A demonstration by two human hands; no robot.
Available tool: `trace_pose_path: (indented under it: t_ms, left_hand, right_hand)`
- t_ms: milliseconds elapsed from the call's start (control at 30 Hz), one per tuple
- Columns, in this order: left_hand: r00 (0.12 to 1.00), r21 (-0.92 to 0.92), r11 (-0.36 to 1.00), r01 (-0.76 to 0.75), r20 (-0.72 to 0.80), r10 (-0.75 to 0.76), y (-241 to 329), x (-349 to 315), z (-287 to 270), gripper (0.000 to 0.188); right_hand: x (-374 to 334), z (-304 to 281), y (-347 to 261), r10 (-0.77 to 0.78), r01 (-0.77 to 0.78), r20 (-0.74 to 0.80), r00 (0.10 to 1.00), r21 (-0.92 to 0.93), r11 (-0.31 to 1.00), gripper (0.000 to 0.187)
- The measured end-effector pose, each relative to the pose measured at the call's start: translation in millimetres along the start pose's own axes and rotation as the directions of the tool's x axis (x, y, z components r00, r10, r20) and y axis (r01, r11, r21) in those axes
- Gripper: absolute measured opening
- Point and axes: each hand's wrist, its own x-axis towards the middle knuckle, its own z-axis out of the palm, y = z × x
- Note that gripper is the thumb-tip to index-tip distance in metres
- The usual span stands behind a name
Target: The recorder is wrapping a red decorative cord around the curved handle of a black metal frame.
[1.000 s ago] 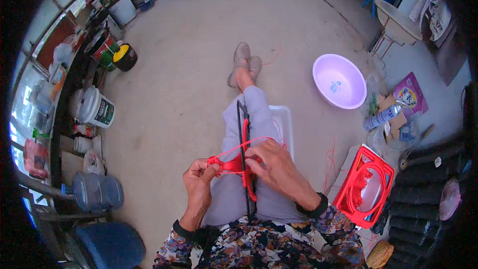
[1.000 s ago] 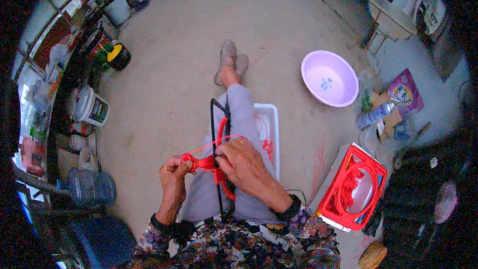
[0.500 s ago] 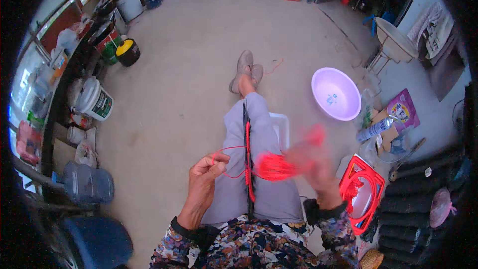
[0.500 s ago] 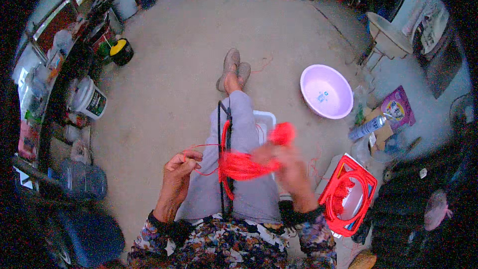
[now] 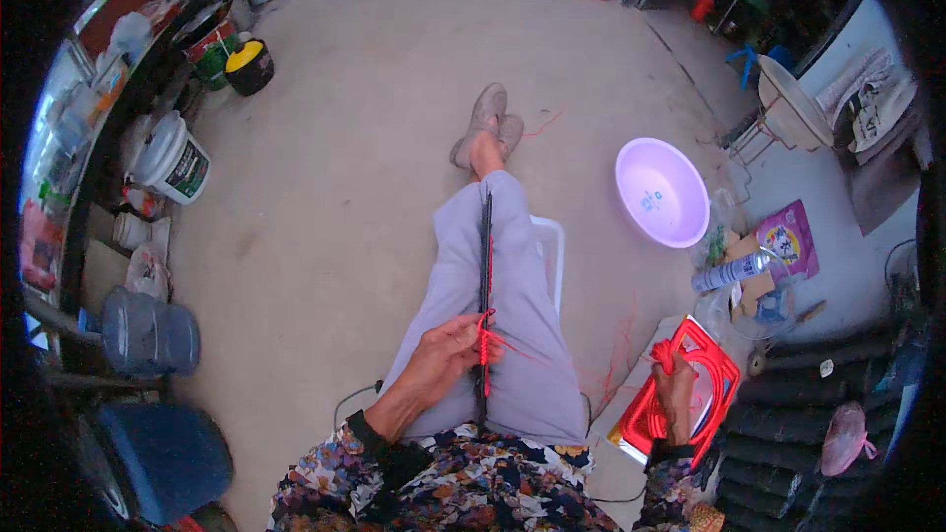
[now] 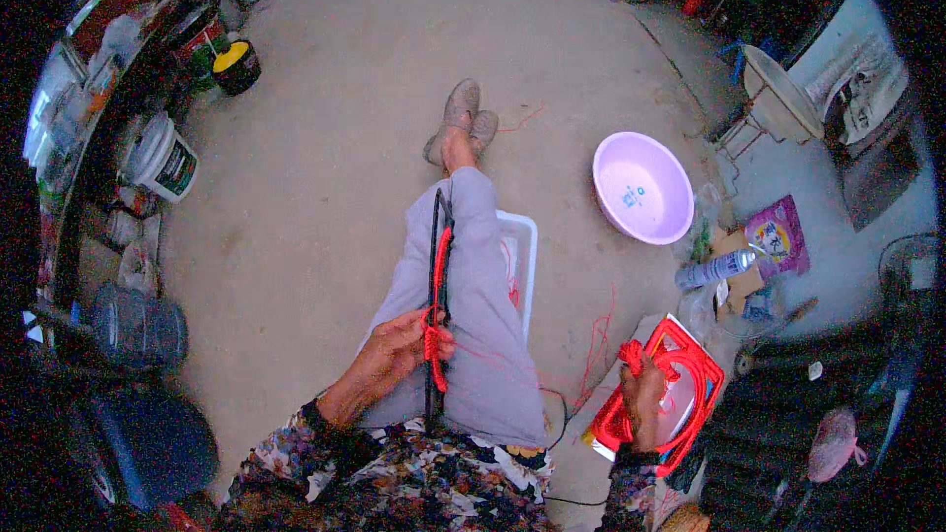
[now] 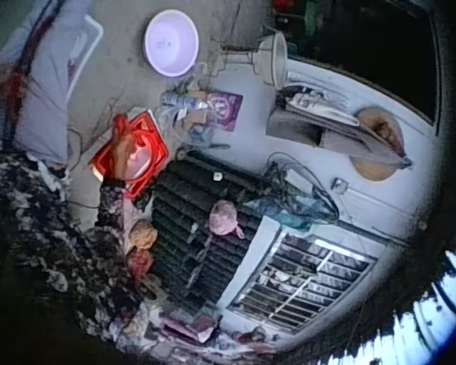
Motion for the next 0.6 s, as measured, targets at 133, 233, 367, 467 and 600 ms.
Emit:
trace_pose_path:
  t_ms: [133,233,367,467,600]
  left_hand:
    - [0.998,-0.136,0.99,0.031,0.054,-0.024,-10,6,-12,0.034]
    - [0.998,-0.195,0.981,0.024,0.061,-0.012,-18,9,-16,0.033]
    - [0.988,-0.203,0.979,-0.016,-0.154,-0.016,-17,12,0,0.032]
    - [0.999,-0.235,0.971,0.04,0.003,-0.041,-17,8,-7,0.032]
    - [0.994,-0.343,0.938,0.055,0.106,-0.02,-17,11,-4,0.032]
  right_hand:
    - [37,17,-158,0.342,-0.485,0.362,0.867,0.457,0.746,0.017]
    - [42,32,-242,0.091,-0.509,0.655,0.75,0.484,0.712,0.021]
    - [29,54,-265,-0.124,-0.393,0.707,0.696,0.52,0.759,0.023]
    - [27,48,-254,0.014,-0.679,0.822,0.569,0.46,0.572,0.014]
    - [23,40,-254,0.034,-0.723,0.785,0.619,0.552,0.416,0.021]
